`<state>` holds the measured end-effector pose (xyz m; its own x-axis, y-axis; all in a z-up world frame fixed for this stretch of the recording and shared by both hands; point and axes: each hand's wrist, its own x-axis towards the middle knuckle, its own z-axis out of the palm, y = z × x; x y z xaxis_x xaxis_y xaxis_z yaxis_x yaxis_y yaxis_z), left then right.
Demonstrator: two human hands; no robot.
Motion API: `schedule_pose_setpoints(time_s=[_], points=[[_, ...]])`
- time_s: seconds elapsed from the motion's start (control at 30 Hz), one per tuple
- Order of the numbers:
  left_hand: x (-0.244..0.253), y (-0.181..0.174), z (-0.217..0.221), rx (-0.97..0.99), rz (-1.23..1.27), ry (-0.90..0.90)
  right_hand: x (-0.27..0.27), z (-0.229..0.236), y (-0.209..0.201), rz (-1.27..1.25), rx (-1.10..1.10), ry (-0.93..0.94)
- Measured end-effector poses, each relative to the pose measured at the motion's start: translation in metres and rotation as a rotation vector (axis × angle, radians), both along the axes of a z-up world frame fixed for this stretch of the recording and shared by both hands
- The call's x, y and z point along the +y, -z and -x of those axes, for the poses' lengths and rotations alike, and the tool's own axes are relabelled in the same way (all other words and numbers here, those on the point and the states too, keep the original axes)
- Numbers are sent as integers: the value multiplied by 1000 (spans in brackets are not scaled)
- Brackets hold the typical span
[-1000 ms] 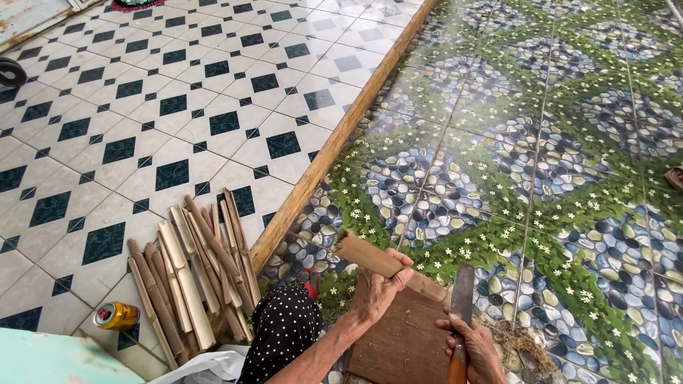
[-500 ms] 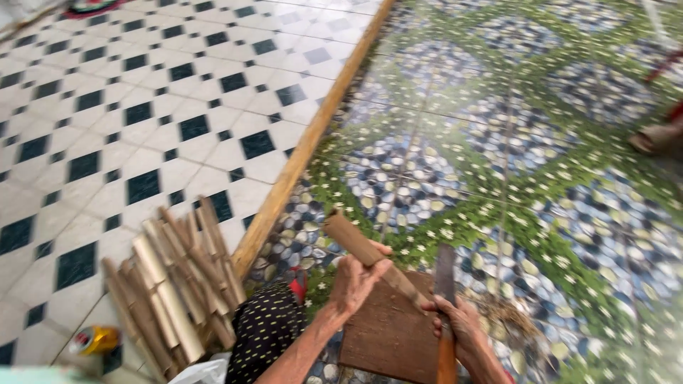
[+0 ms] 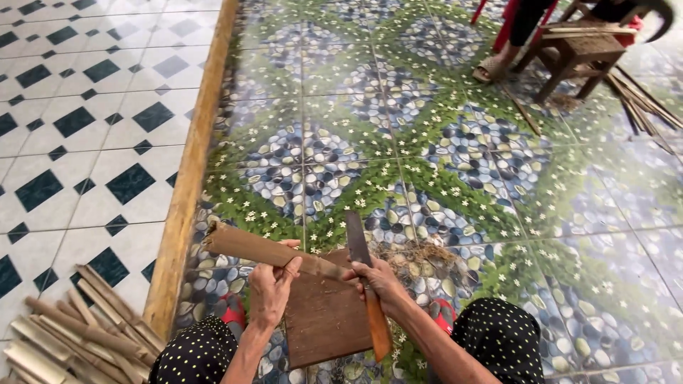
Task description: Shaving and shaping bamboo strips using a large knife over a wooden block on the floor.
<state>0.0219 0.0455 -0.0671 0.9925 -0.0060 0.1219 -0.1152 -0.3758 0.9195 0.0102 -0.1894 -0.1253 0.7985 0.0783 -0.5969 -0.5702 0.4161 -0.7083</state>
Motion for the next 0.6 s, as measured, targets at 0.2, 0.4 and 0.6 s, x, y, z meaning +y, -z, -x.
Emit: schedule_pose_setpoints(time_s=[0.2,0.4,0.6], points=[[-4,19,-4,-20,-143,-26,-3,0,6,44,29,-1],[-9,27,-8,-87,-89,-11,-4,-2,6,25,29,33],[-11,35,-11,-77,-158,-55,-4,-1,-1,4,19,51]])
